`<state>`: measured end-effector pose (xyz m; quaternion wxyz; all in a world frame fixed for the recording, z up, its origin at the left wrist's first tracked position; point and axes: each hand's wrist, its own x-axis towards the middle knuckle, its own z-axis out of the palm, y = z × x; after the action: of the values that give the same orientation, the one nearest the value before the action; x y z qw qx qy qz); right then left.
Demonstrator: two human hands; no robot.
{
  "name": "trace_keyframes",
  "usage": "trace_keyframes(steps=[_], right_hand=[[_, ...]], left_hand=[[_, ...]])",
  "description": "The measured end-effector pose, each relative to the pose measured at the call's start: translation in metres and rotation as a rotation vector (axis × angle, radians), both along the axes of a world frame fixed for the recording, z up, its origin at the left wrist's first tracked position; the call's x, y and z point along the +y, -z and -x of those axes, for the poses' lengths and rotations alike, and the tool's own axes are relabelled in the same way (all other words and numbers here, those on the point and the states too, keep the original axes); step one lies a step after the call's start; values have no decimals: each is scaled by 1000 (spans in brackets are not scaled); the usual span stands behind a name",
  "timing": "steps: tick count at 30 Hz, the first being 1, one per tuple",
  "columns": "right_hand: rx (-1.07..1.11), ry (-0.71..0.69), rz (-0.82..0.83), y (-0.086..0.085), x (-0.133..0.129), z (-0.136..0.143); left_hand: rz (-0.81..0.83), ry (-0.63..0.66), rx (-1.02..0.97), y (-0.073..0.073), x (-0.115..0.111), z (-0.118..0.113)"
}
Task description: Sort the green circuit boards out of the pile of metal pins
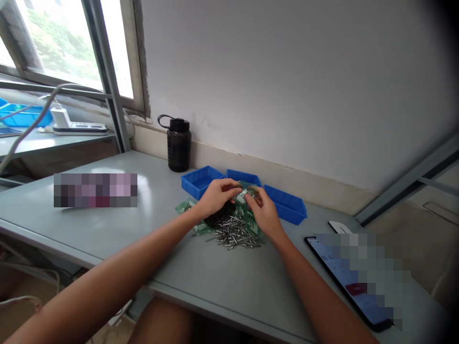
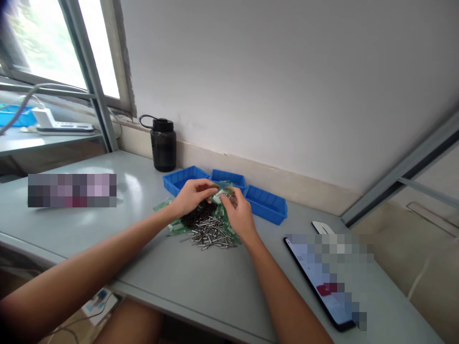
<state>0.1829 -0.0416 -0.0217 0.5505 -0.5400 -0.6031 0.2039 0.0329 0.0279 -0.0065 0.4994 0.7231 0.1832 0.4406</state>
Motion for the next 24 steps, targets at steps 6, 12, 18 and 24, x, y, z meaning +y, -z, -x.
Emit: trace_keyframes(steps=[6, 12, 18, 24], right_hand=[[-9, 9, 14, -3, 0, -1], [66, -15, 47, -6, -1, -1], [93, -30, 74, -8, -2, -2], [50, -31, 97, -10, -3, 0]], left_hand=[[-84, -71, -8, 2, 1, 0], [-198, -146, 65, 0, 0, 2], [-248, -190, 105, -1, -1, 3], [-255, -207, 110, -1, -2, 4]])
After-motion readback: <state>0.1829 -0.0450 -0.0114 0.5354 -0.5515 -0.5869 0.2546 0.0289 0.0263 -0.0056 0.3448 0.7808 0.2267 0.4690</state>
